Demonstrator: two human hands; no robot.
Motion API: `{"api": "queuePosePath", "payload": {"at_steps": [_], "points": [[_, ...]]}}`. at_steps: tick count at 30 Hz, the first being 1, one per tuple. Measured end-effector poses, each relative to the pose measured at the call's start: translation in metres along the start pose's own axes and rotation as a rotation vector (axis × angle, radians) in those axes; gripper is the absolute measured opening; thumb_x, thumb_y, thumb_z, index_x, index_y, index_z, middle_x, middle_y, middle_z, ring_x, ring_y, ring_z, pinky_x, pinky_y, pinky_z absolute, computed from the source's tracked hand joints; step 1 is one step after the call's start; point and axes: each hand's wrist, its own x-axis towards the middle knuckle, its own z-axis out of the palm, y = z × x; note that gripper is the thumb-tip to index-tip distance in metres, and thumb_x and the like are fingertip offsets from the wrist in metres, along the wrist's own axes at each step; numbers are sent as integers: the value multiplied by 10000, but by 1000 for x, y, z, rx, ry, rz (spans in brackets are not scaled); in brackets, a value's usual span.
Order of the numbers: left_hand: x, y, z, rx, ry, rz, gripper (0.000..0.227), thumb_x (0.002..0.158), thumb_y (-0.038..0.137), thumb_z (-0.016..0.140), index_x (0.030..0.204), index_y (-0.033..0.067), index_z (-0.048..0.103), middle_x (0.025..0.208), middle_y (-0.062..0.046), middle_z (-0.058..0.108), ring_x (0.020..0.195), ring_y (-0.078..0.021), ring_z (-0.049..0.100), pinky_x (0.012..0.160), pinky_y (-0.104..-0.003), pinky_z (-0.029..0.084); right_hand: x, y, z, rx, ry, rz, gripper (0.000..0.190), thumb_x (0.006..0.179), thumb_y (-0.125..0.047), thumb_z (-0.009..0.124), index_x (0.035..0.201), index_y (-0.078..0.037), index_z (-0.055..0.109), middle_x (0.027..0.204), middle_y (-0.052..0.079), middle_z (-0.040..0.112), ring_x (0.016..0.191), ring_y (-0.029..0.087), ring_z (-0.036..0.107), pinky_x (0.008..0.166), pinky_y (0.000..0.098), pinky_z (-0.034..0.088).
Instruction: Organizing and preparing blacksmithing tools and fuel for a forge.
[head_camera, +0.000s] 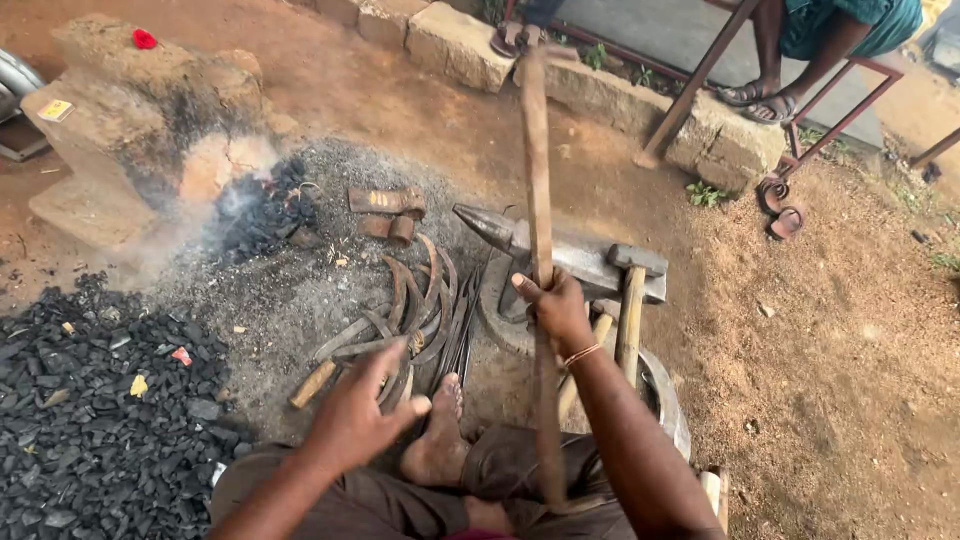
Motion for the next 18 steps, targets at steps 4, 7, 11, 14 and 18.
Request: {"api": "queuePosePath", "payload": {"at_steps": [4,7,11,14,18], "points": [[19,7,-97,351,315,201,955,805,482,816,1513,40,352,1531,-244,447,1370,-397,476,1122,-542,386,-15,-46,-8,-310,-106,-80,316,821,-274,854,870,-38,651,643,17,640,501,124,551,461,309,477],[6,8,-147,599,551,346,883,855,455,812,1539,89,388,1572,-181,427,1452,-377,412,1159,-590,330,-25,-58,4,-552,-168,-289,289,814,-258,857,823,-39,669,602,12,614,518,119,555,498,330,461],[-44,-32,-151,948,597,367,812,857,455,821,1508,136,454,1533,-141,480,1451,-349,438,1213,-552,302,-35,-54,33,-820,-318,-698,333,784,-226,873,748,-3,629,609,120,559,538,213,510,523,390,451],[-98,-78,-128,1153,600,303,628,899,367,807,1439,181,546,1431,-59,581,1386,-248,527,1232,-481,300,-42,-50,69,-892,-436,-899,242,719,-201,822,733,-36,645,666,112,627,547,238,588,532,410,498],[-170,-139,-86,1081,388,-16,415,962,395,735,1252,106,666,1051,-60,722,1023,-198,685,1131,-445,352,-34,-22,127,-1165,-738,-1021,144,736,-210,788,745,-101,694,700,34,674,517,199,636,501,380,562]]}}
